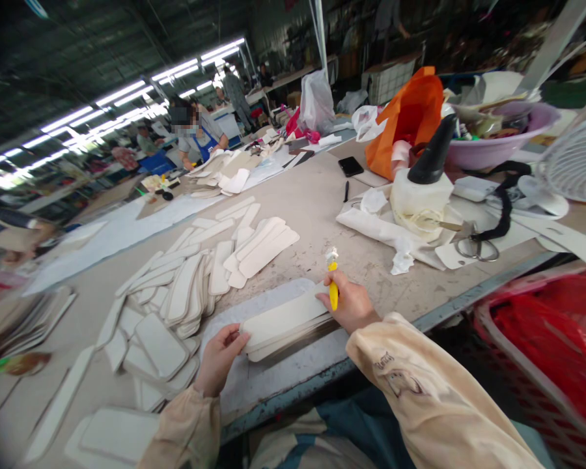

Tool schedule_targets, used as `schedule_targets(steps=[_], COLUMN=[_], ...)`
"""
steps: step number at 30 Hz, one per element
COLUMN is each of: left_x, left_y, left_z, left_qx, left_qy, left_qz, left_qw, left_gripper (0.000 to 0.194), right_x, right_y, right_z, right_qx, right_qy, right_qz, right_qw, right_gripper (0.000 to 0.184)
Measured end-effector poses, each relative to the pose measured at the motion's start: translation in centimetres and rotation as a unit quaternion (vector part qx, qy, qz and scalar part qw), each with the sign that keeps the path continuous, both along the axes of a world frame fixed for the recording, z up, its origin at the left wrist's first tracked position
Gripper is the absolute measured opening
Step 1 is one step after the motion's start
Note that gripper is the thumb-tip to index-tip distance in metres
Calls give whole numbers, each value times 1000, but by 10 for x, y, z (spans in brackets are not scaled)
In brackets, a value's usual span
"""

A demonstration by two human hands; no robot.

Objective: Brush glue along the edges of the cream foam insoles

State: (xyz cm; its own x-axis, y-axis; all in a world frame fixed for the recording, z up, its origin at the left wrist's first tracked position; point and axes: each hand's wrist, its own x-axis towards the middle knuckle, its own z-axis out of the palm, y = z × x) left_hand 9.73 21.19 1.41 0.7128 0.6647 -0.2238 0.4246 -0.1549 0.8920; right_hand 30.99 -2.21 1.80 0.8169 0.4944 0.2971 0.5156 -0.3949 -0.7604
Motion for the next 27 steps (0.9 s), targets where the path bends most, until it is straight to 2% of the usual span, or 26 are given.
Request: schedule_targets(steps=[13, 21, 27], left_x=[2, 0, 0], left_y=[-5, -2, 1], left_z=[4, 0, -3], left_qx=[-22, -35, -35], left_qy=[-13, -11, -6], left_qz=[8, 15, 17], left_qw=[1000, 999, 999], left_gripper=[38, 40, 41], right_x=[0, 2, 0], right_y=[-6, -9, -12], right_z=[1, -3, 2], right_qx=[-37, -45, -74], right_qy=[-18, -21, -43], right_qz=[-8, 11, 27], right_qw=[999, 999, 996], right_gripper=[17, 18, 20])
